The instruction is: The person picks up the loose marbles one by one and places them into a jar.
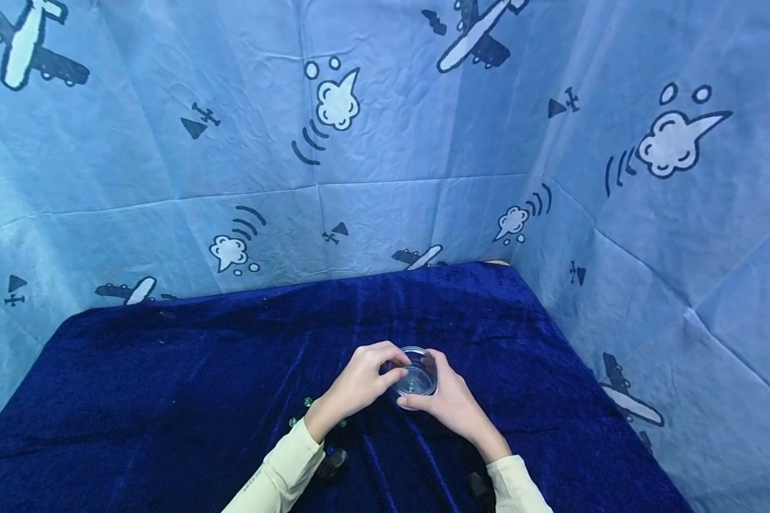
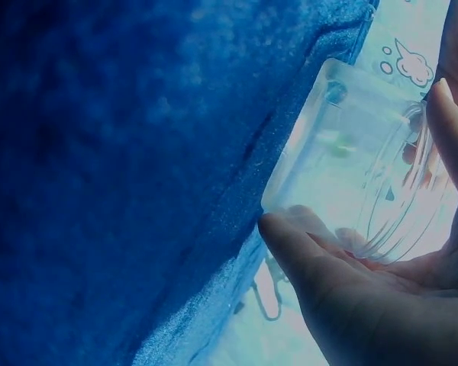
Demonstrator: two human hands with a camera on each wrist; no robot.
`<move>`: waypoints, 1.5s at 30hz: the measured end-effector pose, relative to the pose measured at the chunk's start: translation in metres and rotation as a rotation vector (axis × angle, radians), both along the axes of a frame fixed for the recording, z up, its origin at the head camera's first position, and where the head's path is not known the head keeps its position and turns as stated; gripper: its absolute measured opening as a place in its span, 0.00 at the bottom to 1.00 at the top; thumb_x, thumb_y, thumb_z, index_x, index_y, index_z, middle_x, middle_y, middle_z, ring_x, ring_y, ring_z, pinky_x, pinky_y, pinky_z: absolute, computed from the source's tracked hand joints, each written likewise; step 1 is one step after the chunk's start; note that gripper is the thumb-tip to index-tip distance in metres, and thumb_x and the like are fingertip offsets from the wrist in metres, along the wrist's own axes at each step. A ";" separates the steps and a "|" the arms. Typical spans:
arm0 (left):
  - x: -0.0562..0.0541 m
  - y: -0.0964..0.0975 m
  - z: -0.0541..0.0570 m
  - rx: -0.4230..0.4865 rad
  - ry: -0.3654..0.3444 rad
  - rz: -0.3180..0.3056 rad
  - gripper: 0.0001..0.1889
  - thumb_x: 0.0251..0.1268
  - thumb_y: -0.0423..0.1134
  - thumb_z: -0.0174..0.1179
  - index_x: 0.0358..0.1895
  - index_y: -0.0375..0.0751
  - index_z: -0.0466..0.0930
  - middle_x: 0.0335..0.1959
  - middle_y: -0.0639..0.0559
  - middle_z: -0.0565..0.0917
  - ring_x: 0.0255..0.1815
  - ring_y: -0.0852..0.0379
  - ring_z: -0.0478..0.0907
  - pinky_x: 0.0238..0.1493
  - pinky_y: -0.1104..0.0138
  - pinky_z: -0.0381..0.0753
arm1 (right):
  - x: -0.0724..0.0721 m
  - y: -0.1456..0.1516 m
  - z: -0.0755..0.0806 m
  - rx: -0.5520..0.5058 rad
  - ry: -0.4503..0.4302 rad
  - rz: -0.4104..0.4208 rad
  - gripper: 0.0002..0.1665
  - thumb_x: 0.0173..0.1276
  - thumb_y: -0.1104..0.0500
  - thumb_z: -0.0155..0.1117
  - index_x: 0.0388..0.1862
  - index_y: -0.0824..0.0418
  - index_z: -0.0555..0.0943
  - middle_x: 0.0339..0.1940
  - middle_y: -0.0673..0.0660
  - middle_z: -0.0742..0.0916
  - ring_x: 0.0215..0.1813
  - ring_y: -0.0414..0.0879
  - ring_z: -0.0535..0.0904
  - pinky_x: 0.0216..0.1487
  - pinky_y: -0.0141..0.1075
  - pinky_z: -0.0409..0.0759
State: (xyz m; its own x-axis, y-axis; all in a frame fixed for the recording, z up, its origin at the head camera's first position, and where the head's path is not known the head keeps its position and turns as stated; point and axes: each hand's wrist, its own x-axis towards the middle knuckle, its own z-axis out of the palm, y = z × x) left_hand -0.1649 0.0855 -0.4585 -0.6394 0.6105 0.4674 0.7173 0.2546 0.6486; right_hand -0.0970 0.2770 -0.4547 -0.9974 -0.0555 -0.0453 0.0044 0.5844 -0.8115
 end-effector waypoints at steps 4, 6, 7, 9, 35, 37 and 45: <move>0.000 0.000 0.000 -0.013 0.008 0.005 0.04 0.68 0.29 0.67 0.43 0.35 0.87 0.42 0.50 0.87 0.43 0.60 0.85 0.45 0.74 0.82 | 0.000 0.000 0.000 -0.007 -0.001 0.004 0.54 0.61 0.49 0.81 0.76 0.67 0.61 0.69 0.73 0.76 0.64 0.61 0.78 0.60 0.52 0.78; 0.000 0.000 0.000 -0.017 0.006 0.005 0.04 0.68 0.29 0.67 0.43 0.36 0.87 0.42 0.50 0.87 0.42 0.61 0.84 0.45 0.75 0.81 | 0.001 0.000 0.000 -0.005 -0.002 0.003 0.54 0.61 0.49 0.81 0.76 0.67 0.61 0.69 0.73 0.76 0.64 0.61 0.78 0.60 0.52 0.79; 0.000 0.000 0.000 -0.020 0.005 0.005 0.04 0.68 0.29 0.67 0.43 0.36 0.87 0.42 0.50 0.87 0.42 0.61 0.84 0.45 0.76 0.81 | 0.001 0.000 0.000 -0.002 -0.003 0.002 0.54 0.61 0.49 0.81 0.76 0.67 0.60 0.69 0.73 0.76 0.64 0.61 0.78 0.60 0.52 0.78; 0.000 0.000 0.000 -0.021 -0.003 0.003 0.04 0.68 0.30 0.67 0.43 0.35 0.87 0.42 0.50 0.87 0.43 0.62 0.84 0.46 0.76 0.80 | 0.001 0.000 0.000 0.004 -0.004 0.000 0.55 0.60 0.48 0.81 0.76 0.67 0.60 0.69 0.73 0.76 0.64 0.61 0.78 0.60 0.52 0.78; 0.003 -0.017 0.005 0.048 -0.027 0.059 0.05 0.71 0.32 0.66 0.45 0.38 0.88 0.42 0.51 0.86 0.43 0.58 0.82 0.45 0.67 0.83 | 0.000 -0.003 -0.001 0.028 0.028 -0.019 0.55 0.58 0.50 0.82 0.74 0.70 0.62 0.67 0.72 0.78 0.66 0.62 0.77 0.65 0.56 0.73; 0.002 -0.020 0.005 0.054 -0.024 0.057 0.05 0.71 0.32 0.66 0.45 0.38 0.88 0.42 0.51 0.86 0.43 0.57 0.82 0.45 0.64 0.84 | 0.000 -0.003 -0.001 0.029 0.028 -0.019 0.55 0.58 0.50 0.82 0.74 0.70 0.62 0.67 0.72 0.78 0.66 0.63 0.77 0.65 0.57 0.73; -0.003 -0.036 0.006 0.079 0.006 0.101 0.04 0.70 0.31 0.66 0.44 0.36 0.87 0.41 0.50 0.86 0.41 0.56 0.83 0.43 0.62 0.85 | 0.000 -0.003 -0.001 0.015 0.023 -0.023 0.54 0.57 0.50 0.83 0.73 0.69 0.63 0.67 0.72 0.79 0.67 0.63 0.76 0.65 0.57 0.74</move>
State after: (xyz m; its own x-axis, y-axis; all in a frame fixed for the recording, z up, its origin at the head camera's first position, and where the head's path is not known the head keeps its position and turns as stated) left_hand -0.1676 0.0493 -0.4527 -0.6925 0.5046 0.5156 0.6947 0.2737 0.6652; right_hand -0.0972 0.2739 -0.4554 -0.9992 -0.0321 -0.0228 -0.0008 0.5961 -0.8029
